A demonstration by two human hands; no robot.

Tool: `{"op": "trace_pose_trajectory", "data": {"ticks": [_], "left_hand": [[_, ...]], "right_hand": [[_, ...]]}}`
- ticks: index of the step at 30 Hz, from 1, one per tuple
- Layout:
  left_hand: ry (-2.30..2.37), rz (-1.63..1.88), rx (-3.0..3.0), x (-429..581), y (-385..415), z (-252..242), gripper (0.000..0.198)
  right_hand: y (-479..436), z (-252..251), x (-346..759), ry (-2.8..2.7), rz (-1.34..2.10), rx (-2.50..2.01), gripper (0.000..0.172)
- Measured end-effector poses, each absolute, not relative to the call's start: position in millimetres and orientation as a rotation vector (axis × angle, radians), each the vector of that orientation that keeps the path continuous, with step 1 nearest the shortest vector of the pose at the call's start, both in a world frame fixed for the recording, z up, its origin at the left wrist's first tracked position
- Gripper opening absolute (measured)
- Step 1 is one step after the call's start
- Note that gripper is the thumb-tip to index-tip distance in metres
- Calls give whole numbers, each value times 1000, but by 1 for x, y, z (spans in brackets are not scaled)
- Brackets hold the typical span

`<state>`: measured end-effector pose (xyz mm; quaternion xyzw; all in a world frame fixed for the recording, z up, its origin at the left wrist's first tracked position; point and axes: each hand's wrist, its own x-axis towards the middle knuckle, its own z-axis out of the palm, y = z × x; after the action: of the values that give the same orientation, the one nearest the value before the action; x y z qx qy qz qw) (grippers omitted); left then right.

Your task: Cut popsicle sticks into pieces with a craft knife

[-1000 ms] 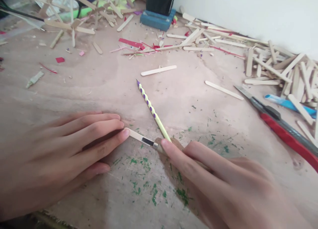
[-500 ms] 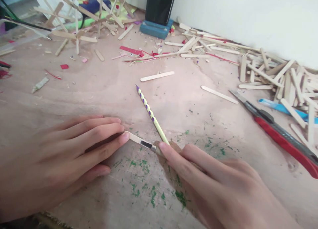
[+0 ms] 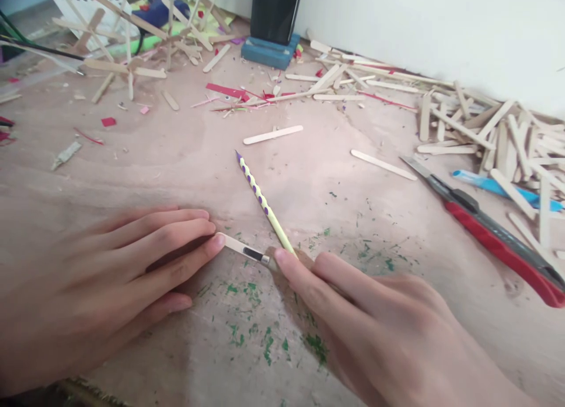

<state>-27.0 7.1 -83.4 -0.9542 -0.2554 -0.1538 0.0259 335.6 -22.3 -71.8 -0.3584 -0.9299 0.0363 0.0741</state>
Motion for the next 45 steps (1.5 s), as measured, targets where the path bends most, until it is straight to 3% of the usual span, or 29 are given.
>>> {"op": "trace_pose_trajectory", "data": {"ticks": [8,18,29,33,38,45], "left_hand": [[-796,-470,-2947,-27,6,-83,43],[-801,-445,-2984,-28,5,-83,41],[-783,-420,-2965,-26,5,-80,41],[-782,-423,-2972,-26,5,-80,42],[-799,-404,-2999,-26,6,-79,40],[-798,-432,-2991,-26,4,-78,40]], "right_hand": [[-19,-75,333,-2750,140,-1062,69],[-17,-76,323,-2693,-52,-1018,54],[-13,-77,327,-2718,176,-988,64],[-14,-78,325,-2705,144,-991,54],[-14,-76,326,-2765,75,-1026,67],[-14,-80,327,-2771,75,-989,70]]}}
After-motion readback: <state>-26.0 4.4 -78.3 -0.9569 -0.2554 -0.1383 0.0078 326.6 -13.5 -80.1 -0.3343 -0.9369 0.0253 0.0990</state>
